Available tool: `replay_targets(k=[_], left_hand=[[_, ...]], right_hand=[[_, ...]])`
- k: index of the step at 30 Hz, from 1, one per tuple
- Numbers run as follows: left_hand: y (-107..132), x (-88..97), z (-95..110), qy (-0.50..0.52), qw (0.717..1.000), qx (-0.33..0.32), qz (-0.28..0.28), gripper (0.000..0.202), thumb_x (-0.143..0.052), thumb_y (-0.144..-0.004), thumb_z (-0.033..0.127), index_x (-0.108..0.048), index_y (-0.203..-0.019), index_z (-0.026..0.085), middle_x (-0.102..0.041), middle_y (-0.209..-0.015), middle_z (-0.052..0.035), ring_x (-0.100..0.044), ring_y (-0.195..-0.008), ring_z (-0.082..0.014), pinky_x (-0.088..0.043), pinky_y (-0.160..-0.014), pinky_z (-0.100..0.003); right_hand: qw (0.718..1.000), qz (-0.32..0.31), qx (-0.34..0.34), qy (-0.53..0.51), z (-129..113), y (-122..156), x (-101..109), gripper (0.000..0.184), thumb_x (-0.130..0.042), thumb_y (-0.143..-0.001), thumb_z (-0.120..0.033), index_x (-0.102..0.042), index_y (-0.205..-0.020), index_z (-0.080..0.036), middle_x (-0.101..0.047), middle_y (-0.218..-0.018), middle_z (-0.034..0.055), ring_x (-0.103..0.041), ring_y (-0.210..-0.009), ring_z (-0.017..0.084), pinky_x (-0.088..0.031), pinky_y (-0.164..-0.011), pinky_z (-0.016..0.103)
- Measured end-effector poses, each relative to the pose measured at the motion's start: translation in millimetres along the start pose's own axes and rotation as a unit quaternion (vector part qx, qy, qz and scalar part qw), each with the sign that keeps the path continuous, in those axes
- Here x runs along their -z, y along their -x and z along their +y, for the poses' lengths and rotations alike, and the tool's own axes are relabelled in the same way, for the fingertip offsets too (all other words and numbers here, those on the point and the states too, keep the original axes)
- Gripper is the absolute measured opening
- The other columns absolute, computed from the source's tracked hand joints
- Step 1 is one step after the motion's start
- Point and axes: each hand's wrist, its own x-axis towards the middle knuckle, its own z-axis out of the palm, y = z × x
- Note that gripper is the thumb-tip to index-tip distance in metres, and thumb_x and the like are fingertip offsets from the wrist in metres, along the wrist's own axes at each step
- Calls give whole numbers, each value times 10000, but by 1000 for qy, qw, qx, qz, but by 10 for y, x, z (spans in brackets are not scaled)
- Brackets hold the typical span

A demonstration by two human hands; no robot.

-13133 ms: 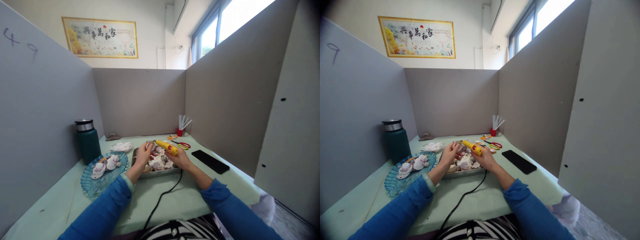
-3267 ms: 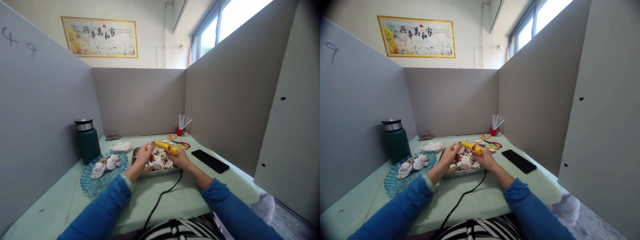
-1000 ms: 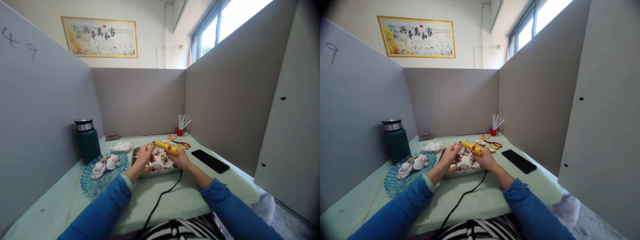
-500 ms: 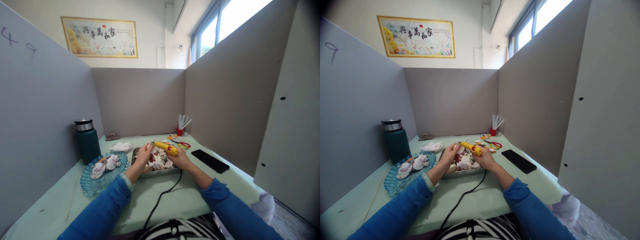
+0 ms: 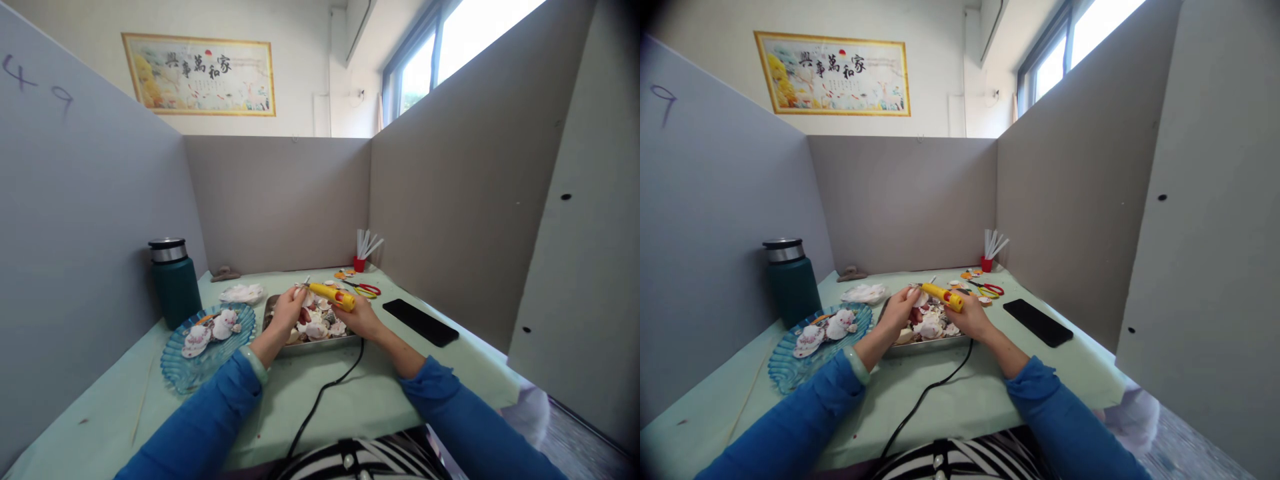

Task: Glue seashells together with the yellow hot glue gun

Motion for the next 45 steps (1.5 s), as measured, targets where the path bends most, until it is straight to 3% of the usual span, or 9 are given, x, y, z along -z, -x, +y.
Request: replay_targets(k=[45], left_hand=[[-41,32,-32,3,997,-41,69,367,-541,-797,547,-500,-792,182,-604,-554,9,-510,-357,-90,-349,-358,-180]], right_hand=[[1000,-7,-6,-10,-13,-4,-4,141,-551,-748,-246,-640,-818,-161,-581,-663,-13,-499,-570,114,-397,-545,216]])
